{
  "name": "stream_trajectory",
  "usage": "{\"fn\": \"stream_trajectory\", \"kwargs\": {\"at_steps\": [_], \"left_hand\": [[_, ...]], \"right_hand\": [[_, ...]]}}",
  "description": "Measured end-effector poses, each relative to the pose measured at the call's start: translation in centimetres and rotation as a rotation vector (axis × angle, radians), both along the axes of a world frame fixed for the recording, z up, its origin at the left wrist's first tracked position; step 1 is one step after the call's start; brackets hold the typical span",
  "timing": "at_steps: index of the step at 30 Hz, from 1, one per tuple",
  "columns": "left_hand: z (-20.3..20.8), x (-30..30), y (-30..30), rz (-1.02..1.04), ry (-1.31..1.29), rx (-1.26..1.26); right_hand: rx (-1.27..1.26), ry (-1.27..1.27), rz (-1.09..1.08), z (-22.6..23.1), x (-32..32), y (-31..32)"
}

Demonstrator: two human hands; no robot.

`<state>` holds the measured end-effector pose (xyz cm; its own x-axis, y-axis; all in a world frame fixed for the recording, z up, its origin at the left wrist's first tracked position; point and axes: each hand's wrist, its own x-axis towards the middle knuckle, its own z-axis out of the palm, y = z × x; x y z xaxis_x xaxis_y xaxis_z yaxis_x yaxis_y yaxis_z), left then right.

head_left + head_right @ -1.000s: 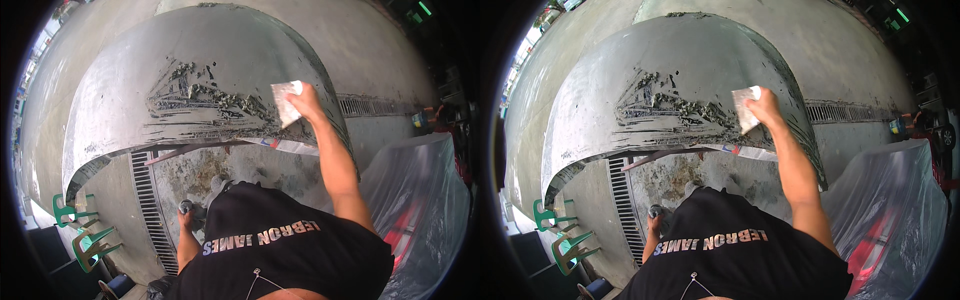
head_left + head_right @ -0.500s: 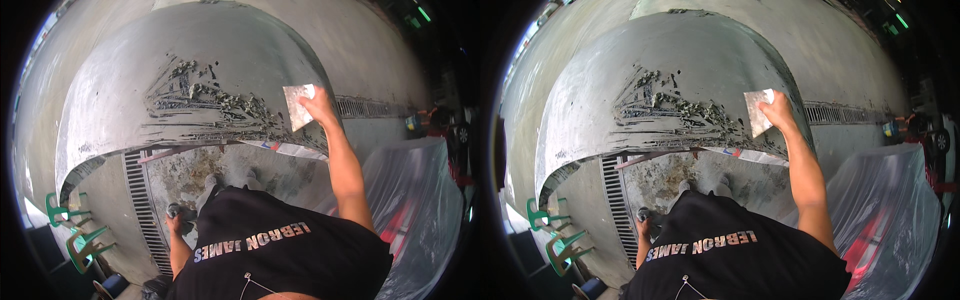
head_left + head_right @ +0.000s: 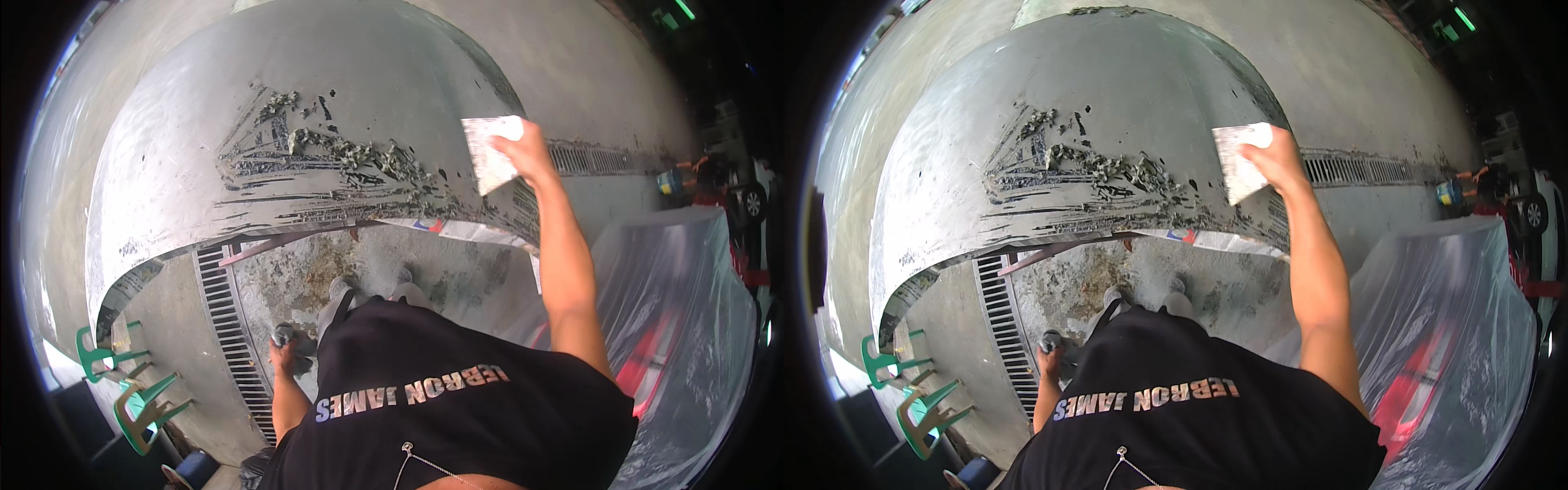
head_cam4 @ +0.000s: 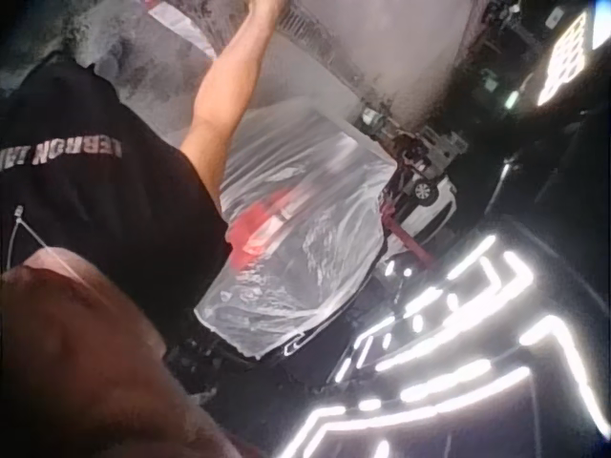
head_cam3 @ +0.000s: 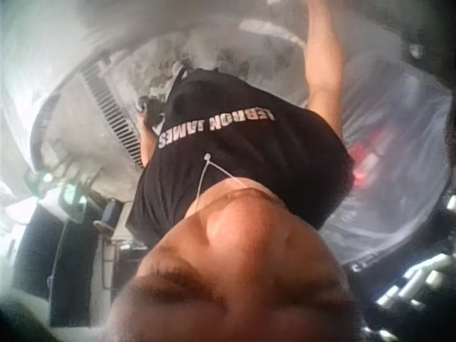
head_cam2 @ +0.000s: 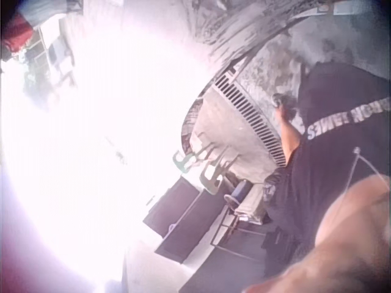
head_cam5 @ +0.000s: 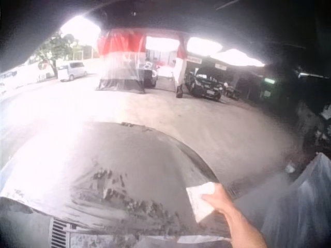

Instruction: The person uses a scraper to remove old paint from a curved metal car part. They repeatedly scrape the surface to lift and remove paint flakes, working across different sections of the part.

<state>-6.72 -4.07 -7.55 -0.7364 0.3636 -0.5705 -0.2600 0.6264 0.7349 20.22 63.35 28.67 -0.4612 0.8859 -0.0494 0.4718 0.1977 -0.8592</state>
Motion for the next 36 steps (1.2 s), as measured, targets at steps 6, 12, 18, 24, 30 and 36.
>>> {"fn": "stream_trajectory", "kwargs": {"at_steps": [6,12,18,24,30,36], "left_hand": [[1.1,-0.2,0.8,-0.007,0.169,-0.141],[1.5,1.7,-1.9,0.032,0.053,-0.173],[2.8,3.9,-3.2,0.076,0.053,-0.121],[4.6,4.4,-1.5,0.106,0.057,-0.243],[7.1,4.3,-0.4,0.102,0.103,-0.353],[4.9,4.5,-1.4,0.155,0.113,-0.199]], "right_hand": [[0.258,-0.233,0.056,-2.7,-2.7,-2.5],[0.047,-0.055,0.003,-3.8,-1.3,0.0],[0.046,0.001,0.025,-0.3,-1.9,2.0],[0.134,-0.119,0.11,-1.3,-4.4,-0.1],[0.321,-0.237,0.195,-2.4,-5.8,-2.4],[0.198,-0.151,0.328,-1.2,-4.1,1.7]]}}
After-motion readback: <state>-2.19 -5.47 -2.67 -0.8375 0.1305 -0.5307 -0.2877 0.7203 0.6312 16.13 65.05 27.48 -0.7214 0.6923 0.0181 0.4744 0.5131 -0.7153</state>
